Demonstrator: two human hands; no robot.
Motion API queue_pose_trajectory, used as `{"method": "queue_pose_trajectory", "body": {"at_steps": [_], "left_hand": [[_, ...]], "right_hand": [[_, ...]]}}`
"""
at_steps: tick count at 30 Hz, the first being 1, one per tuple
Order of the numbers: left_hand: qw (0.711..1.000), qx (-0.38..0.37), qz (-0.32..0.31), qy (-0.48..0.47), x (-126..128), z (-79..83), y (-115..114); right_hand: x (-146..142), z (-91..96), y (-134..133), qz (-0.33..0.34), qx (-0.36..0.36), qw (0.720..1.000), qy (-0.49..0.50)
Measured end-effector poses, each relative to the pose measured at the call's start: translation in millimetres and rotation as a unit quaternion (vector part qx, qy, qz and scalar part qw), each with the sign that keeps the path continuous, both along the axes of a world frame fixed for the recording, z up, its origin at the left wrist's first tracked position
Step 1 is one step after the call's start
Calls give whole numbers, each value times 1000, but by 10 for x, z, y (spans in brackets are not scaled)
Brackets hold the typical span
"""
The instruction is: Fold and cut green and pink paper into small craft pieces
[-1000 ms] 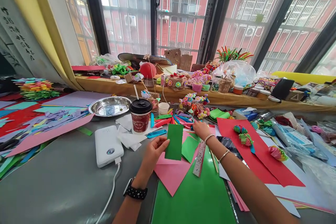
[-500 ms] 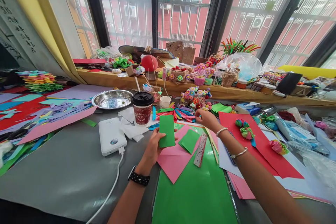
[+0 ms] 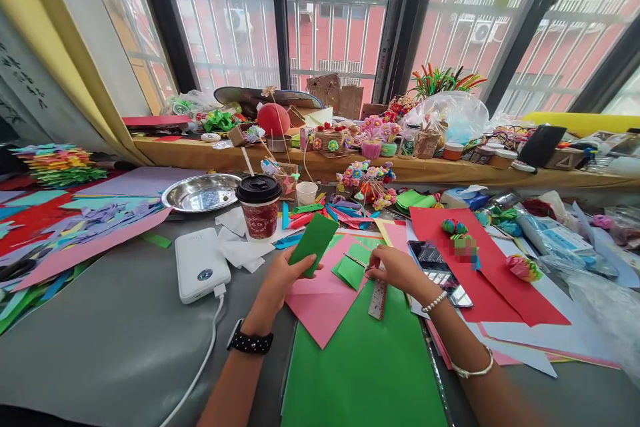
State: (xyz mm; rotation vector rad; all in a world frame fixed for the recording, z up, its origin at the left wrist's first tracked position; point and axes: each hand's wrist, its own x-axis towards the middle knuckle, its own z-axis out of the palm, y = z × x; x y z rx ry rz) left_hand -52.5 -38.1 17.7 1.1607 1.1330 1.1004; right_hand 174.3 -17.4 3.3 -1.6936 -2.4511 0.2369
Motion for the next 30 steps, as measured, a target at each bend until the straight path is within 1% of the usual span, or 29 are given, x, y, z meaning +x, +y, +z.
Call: {"method": "queue_pose_trajectory", "body": {"at_steps": [3, 5, 7, 9, 11, 13, 14, 15, 16, 17, 19, 20, 21, 22, 23, 24, 25, 28, 30], "left_hand": [[999, 12, -3, 41, 8, 124, -17], [998, 35, -9, 59, 31, 194, -21], [994, 79, -12, 71, 75, 243, -8], [985, 146, -15, 89, 144, 272, 26], [961, 239, -13, 136, 231, 283, 74], [918, 340, 0, 203, 325, 271, 127], [892, 385, 9, 236, 368, 255, 150], [866, 424, 21, 264, 404, 231, 169], [842, 457, 33, 284, 433, 200, 183], [822, 485, 44, 297, 454, 163, 191], [787, 528, 68, 311, 470, 79, 195], [774, 545, 80, 313, 469, 38, 192], [763, 558, 89, 314, 464, 0, 187], [755, 567, 98, 313, 458, -32, 181], [751, 573, 109, 309, 453, -57, 174], [749, 577, 121, 303, 449, -76, 167], [749, 577, 135, 296, 448, -88, 160], [754, 568, 172, 280, 455, -105, 142], [755, 565, 184, 276, 462, -112, 135]], "right_hand": [[-22, 28, -24, -7, -3, 1000, -28], [-68, 38, -44, -21, -8, 998, -61], [-103, 35, -60, -38, -11, 996, -83], [-101, 13, -59, -50, -9, 996, -68], [-55, -26, -34, -64, -3, 998, -6], [15, -71, 8, -85, 4, 991, 103], [49, -90, 29, -94, 0, 981, 172], [79, -102, 46, -105, -15, 962, 251], [101, -105, 58, -115, -41, 934, 335], [114, -100, 62, -123, -75, 896, 419], [119, -66, 52, -127, -140, 801, 568], [114, -43, 40, -122, -157, 755, 624], [106, -20, 25, -116, -163, 718, 666], [99, 1, 10, -114, -162, 689, 697], [92, 18, -4, -110, -161, 668, 718], [88, 31, -18, -108, -163, 653, 731], [86, 40, -31, -105, -168, 645, 738], [88, 54, -63, -85, -194, 636, 742], [90, 60, -77, -72, -203, 629, 747]]}}
